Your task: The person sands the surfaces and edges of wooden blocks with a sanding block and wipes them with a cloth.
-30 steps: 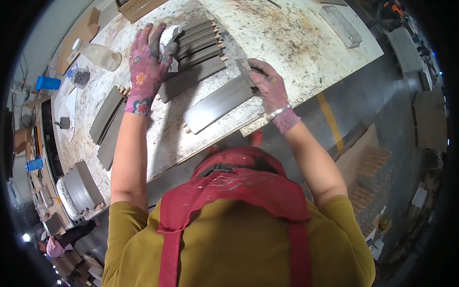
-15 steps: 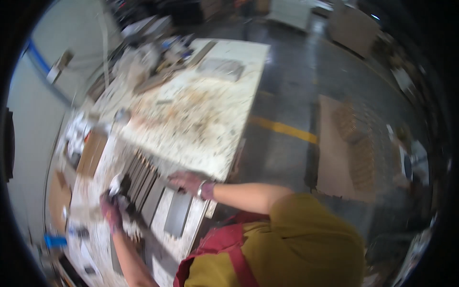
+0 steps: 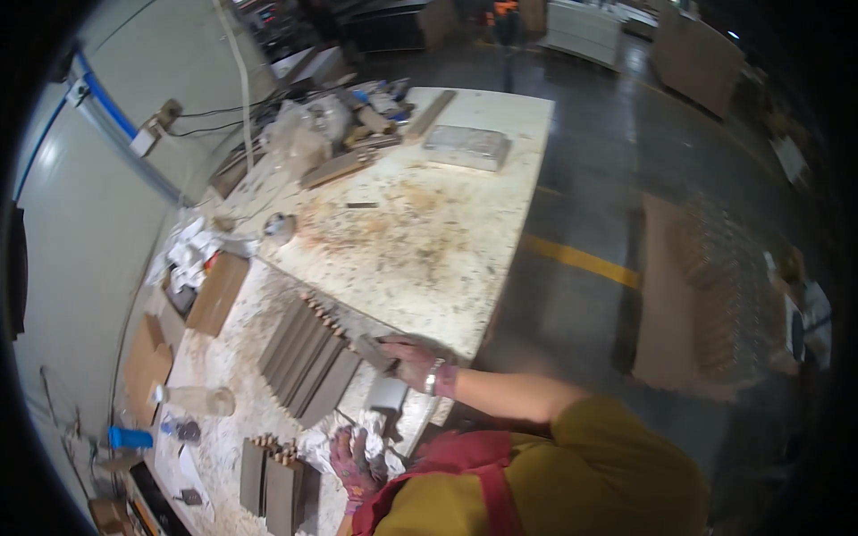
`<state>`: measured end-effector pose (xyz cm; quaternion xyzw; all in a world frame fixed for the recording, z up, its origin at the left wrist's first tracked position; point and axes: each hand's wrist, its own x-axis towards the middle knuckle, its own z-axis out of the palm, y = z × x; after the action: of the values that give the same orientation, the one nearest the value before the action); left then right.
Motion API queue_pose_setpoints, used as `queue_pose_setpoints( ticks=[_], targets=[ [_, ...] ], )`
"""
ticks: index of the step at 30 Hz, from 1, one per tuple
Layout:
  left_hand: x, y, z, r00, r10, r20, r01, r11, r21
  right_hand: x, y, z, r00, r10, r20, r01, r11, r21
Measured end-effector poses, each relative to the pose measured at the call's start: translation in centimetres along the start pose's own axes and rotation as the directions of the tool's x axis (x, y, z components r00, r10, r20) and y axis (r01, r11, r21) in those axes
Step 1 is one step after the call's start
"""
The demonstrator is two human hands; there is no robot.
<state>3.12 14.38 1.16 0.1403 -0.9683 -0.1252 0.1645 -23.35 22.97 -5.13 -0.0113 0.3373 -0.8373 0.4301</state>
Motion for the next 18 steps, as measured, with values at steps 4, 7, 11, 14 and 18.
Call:
queue_pose_setpoints(
  ticks=[4, 7, 11, 14, 18],
  targets=[
    [-0.8, -0.8, -2.2, 0.943, -0.329, -0.051, 0.302, 0.908, -0.29, -3.3, -4.3, 3.7, 0.978, 0.191, 0.081, -0.186, 0.98, -0.067],
    [5.7, -0.7, -5.9, 0.885, -0.447, -0.129, 0.237, 0.672, -0.702, -3.0, -4.1, 2.7, 0.879, 0.353, 0.322, -0.175, 0.865, -0.47],
    [16.1, -1.4, -6.3, 0.995, -0.078, 0.068, 0.103, 0.807, -0.581, -5.9, -3.9, 8.5, 0.639, 0.646, 0.418, 0.157, 0.422, -0.893],
    [20.3, -0.2, 0.3, 0.86, 0.327, 0.393, -0.104, 0.864, -0.492, -5.4, -0.1, 9.0, 0.556, 0.669, 0.493, 0.228, 0.448, -0.864],
    [21.4, 2.6, 3.5, 0.79, 0.396, 0.469, -0.296, 0.915, -0.273, -3.6, 3.8, 5.8, 0.671, 0.529, 0.52, 0.359, 0.382, -0.852]
  ],
)
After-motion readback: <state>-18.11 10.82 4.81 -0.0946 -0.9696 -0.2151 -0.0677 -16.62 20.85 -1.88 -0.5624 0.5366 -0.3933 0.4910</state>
